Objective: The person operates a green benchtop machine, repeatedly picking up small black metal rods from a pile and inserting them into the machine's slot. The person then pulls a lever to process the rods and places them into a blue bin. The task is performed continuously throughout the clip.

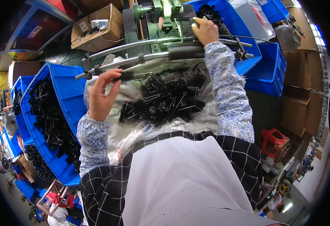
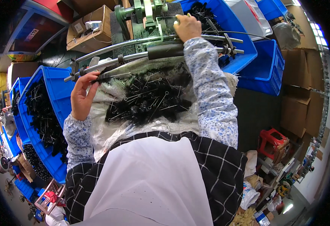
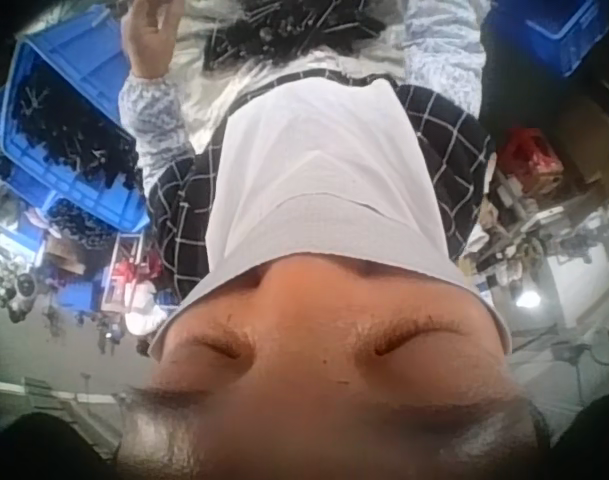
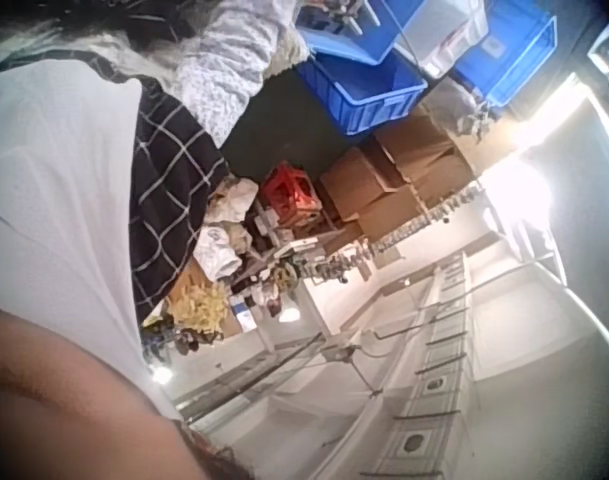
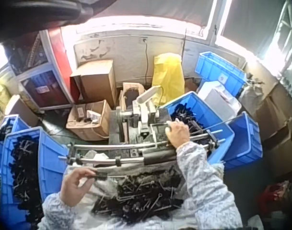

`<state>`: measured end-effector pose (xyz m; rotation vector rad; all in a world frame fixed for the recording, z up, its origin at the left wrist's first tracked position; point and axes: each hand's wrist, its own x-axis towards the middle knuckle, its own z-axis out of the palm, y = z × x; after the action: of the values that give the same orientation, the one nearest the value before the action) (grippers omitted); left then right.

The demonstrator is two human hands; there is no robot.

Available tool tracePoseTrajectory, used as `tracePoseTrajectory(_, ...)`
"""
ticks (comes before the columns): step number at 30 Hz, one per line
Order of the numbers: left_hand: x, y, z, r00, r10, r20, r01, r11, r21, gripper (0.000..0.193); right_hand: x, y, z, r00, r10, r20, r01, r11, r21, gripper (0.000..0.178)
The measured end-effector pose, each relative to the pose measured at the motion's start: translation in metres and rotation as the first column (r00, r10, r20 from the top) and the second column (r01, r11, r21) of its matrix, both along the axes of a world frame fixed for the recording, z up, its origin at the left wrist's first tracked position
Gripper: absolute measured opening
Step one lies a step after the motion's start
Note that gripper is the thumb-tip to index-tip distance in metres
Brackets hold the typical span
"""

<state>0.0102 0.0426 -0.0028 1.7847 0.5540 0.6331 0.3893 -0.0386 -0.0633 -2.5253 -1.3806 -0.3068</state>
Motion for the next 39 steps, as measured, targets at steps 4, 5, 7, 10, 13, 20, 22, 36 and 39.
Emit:
tracePoseTrajectory(4, 0.027, -0.011, 0.001, 0.992, -0.094, 0.082, 0.099, 0.993, -0.056, 0.021, 0.04, 0.004, 0.003, 0.991, 0.013, -0.137, -0.016, 1.0, -0.018, 0.024)
tracePoseTrajectory(5, 0.035, -0.013, 0.003, 0.988, -0.126, 0.086, 0.13, 0.99, -0.048, 0.021, 0.047, 0.002, 0.002, 0.99, 0.044, -0.132, -0.056, 0.995, -0.086, 0.025)
tracePoseTrajectory(7, 0.048, -0.017, 0.004, 0.982, -0.167, 0.088, 0.17, 0.985, -0.026, 0.021, 0.038, 0.006, 0.02, 0.991, -0.016, -0.132, -0.013, 0.977, -0.212, 0.026)
tracePoseTrajectory(10, 0.06, -0.021, 0.005, 0.978, -0.189, 0.084, 0.189, 0.982, 0.01, 0.022, 0.054, -0.017, 0.043, 0.994, -0.099, 0.051, 0.102, 0.992, -0.069, 0.024)
tracePoseTrajectory(13, 0.077, -0.029, 0.001, 0.984, -0.143, 0.103, 0.143, 0.99, 0.009, 0.021, 0.009, -0.041, 0.079, 0.996, -0.061, 0.058, 0.054, 0.992, 0.118, 0.029)
tracePoseTrajectory(20, 0.091, -0.041, -0.002, 0.993, -0.007, 0.118, 0.005, 1.0, 0.018, 0.03, -0.136, -0.056, 0.08, 0.646, 0.466, -0.605, -0.408, 0.88, 0.242, 0.029)
tracePoseTrajectory(22, 0.073, -0.039, 0.002, 0.994, 0.05, 0.096, -0.06, 0.993, 0.1, 0.038, -0.128, -0.046, 0.065, 0.685, 0.531, -0.499, -0.412, 0.847, 0.336, 0.028)
tracePoseTrajectory(36, -0.016, -0.037, -0.027, 0.777, -0.328, -0.537, 0.448, 0.888, 0.107, 0.032, -0.021, 0.013, 0.004, 0.99, 0.125, 0.059, -0.126, 0.992, 0.009, 0.023)
tracePoseTrajectory(39, -0.014, -0.03, -0.015, 0.821, -0.324, -0.471, 0.424, 0.897, 0.123, 0.031, -0.019, 0.012, 0.001, 0.983, 0.165, 0.077, -0.167, 0.986, 0.016, 0.021)
